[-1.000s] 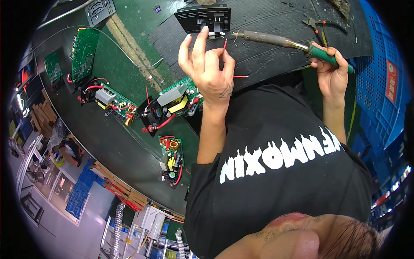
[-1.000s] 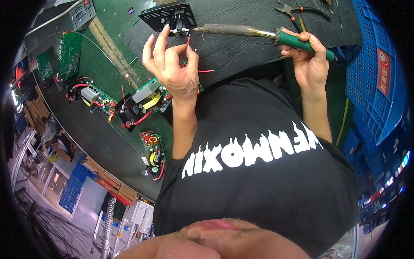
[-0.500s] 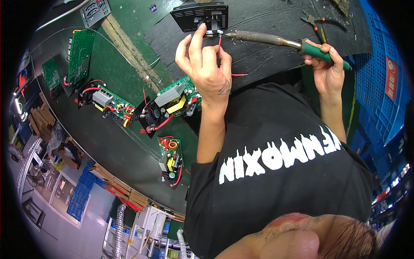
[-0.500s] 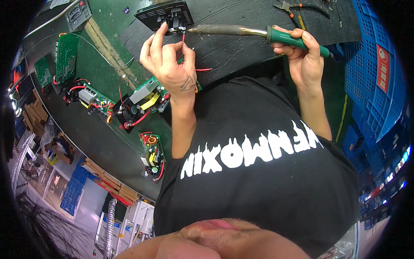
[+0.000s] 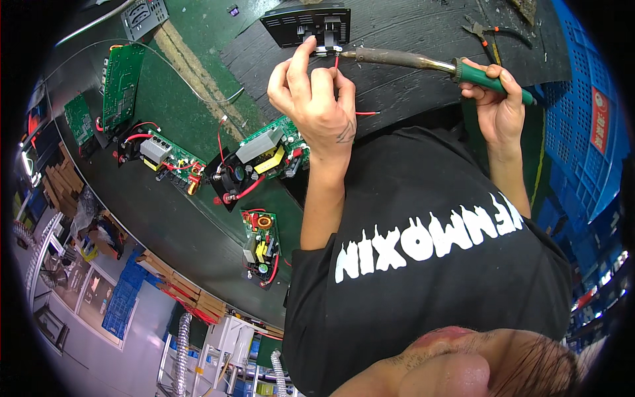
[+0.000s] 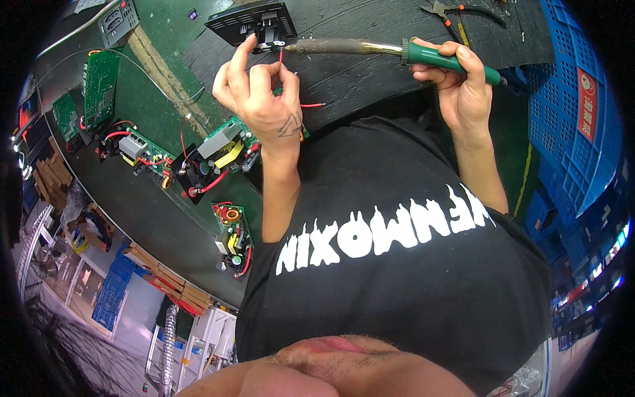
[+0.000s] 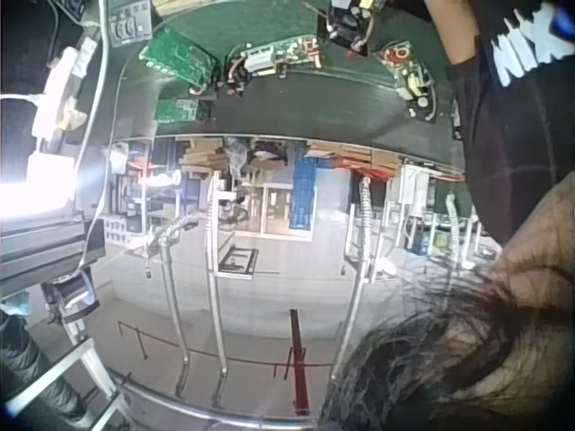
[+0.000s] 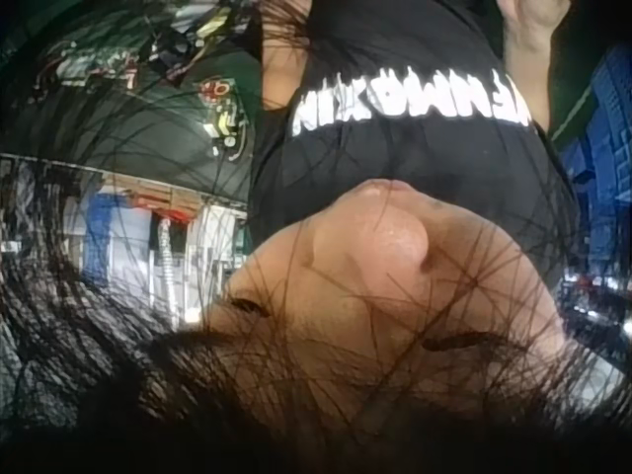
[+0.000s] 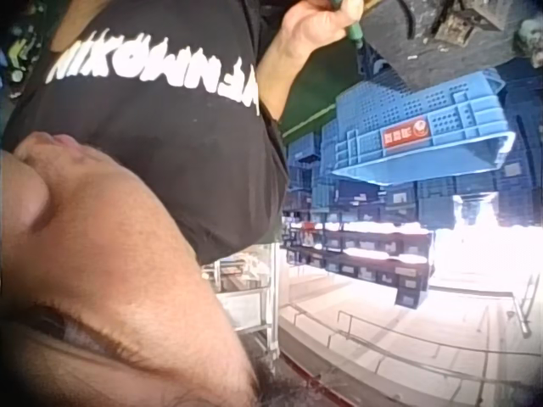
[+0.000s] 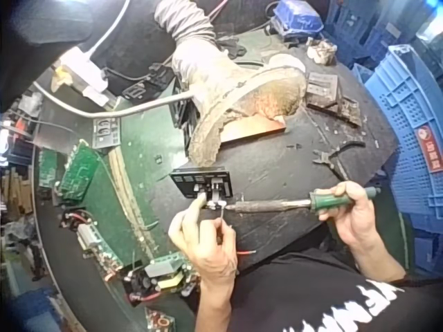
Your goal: Soldering wires and small components onto circuit boards using a soldering iron.
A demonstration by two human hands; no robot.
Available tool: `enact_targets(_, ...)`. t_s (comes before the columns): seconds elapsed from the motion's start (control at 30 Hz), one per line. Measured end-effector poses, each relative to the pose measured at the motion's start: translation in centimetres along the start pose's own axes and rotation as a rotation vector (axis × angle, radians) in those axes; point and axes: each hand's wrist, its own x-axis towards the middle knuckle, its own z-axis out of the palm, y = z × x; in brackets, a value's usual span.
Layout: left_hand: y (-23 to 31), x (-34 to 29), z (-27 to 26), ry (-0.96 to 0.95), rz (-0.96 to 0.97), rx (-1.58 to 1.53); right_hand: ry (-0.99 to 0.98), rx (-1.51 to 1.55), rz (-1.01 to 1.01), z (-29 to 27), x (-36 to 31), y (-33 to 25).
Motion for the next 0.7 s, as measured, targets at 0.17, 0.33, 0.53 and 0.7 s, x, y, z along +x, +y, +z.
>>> enact_targets(0.17,0.07,0.0,0.04,0.004,0.0,-0.005,-0.002,0.005,-0.002,0.19,-0.01,-0.07)
enact_targets(0.33,0.03,-0.17,0.05,0.002,-0.007,0.002,-0.005,0.007,0.009,0.38,0.06,0.15)
enact_targets(0.53,0.01,-0.19,0.04,0.002,-0.006,0.006,0.001,0.011,0.005,0.42,0.03,0.21)
enact_targets(0.7,0.08,-0.08,0.05,-0.002,-0.006,0.027,0.008,0.027,0.012,0.38,0.12,0.29)
